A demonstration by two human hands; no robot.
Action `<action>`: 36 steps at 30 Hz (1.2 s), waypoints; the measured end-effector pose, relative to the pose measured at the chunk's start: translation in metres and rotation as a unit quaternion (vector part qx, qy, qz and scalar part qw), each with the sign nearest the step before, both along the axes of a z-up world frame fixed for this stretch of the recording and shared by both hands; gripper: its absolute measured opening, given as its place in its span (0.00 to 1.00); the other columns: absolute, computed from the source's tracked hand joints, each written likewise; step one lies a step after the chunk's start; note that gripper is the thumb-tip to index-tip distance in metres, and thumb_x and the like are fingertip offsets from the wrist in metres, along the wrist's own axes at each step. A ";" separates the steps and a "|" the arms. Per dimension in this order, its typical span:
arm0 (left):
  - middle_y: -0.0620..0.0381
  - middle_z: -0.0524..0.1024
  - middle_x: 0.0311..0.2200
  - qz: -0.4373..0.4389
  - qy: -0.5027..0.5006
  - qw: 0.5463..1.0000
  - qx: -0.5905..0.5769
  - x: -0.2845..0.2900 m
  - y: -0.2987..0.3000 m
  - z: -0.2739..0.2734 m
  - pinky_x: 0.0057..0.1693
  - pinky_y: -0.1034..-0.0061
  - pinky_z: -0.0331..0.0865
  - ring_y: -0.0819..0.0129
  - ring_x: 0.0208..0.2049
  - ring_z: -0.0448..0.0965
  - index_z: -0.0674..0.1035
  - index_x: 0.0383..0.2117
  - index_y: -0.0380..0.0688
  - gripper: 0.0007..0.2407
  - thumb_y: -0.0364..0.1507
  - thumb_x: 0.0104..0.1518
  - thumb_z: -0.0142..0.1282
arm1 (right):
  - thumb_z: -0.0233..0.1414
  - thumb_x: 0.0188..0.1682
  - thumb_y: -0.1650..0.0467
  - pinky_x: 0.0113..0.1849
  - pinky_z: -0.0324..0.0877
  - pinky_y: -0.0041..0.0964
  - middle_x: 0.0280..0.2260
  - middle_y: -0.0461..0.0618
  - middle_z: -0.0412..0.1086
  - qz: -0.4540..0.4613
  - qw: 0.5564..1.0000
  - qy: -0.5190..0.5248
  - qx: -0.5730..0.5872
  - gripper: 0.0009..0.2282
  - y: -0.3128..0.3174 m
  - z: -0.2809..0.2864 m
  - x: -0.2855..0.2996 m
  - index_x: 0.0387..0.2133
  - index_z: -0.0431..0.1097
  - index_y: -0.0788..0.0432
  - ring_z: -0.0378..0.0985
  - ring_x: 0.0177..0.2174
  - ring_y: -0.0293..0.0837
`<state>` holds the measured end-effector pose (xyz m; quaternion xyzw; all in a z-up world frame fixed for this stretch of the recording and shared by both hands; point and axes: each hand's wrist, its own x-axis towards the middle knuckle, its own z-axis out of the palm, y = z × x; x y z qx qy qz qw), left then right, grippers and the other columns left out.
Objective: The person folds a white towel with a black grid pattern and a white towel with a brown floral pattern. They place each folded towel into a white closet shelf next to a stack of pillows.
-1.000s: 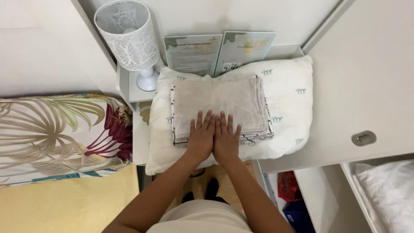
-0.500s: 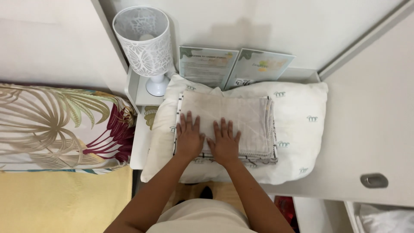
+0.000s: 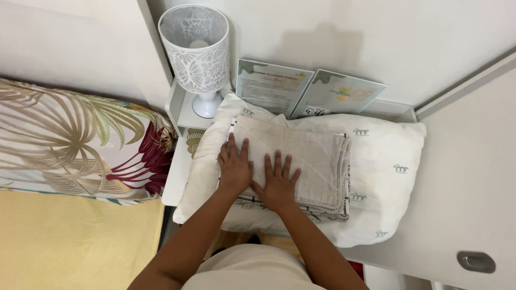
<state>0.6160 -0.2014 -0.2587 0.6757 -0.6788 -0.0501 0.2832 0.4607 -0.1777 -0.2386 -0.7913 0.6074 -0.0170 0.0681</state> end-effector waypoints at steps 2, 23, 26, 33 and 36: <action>0.37 0.47 0.69 0.014 0.024 0.999 0.018 0.001 0.002 0.010 0.65 0.41 0.53 0.34 0.63 0.53 0.60 0.68 0.49 0.35 0.33 0.50 0.62 | 0.43 0.47 0.43 0.56 0.26 0.85 0.72 0.60 0.26 0.017 1.000 -0.001 0.015 0.45 0.000 0.005 0.001 0.72 0.36 0.53 0.22 0.69 0.69; 0.45 0.55 0.67 0.027 0.106 0.993 0.040 0.016 -0.074 0.024 0.62 0.45 0.56 0.40 0.64 0.55 0.55 0.70 0.43 0.41 0.29 0.46 0.66 | 0.39 0.49 0.41 0.59 0.23 0.79 0.73 0.58 0.27 0.024 0.999 -0.030 0.009 0.45 0.008 0.004 -0.001 0.72 0.35 0.54 0.22 0.69 0.63; 0.48 0.64 0.62 0.028 0.095 0.995 0.019 0.020 -0.090 0.025 0.60 0.48 0.60 0.43 0.61 0.61 0.61 0.68 0.47 0.35 0.28 0.49 0.64 | 0.38 0.50 0.42 0.59 0.23 0.78 0.73 0.59 0.27 0.027 0.999 -0.035 0.004 0.44 0.011 0.003 -0.003 0.72 0.35 0.54 0.22 0.70 0.63; 0.56 0.73 0.49 0.054 0.080 0.994 -0.056 0.020 -0.082 0.040 0.56 0.55 0.66 0.51 0.54 0.69 0.83 0.45 0.52 0.15 0.26 0.49 0.62 | 0.38 0.50 0.43 0.60 0.23 0.76 0.73 0.57 0.26 0.017 0.999 -0.024 0.025 0.43 0.016 0.008 -0.003 0.72 0.36 0.53 0.23 0.70 0.61; 0.52 0.70 0.50 0.066 0.092 0.992 -0.063 0.023 -0.071 0.053 0.52 0.57 0.67 0.49 0.53 0.68 0.84 0.40 0.51 0.14 0.25 0.45 0.65 | 0.37 0.51 0.43 0.60 0.23 0.76 0.73 0.57 0.27 0.026 0.999 -0.028 0.012 0.42 0.014 0.003 -0.004 0.72 0.36 0.54 0.23 0.70 0.61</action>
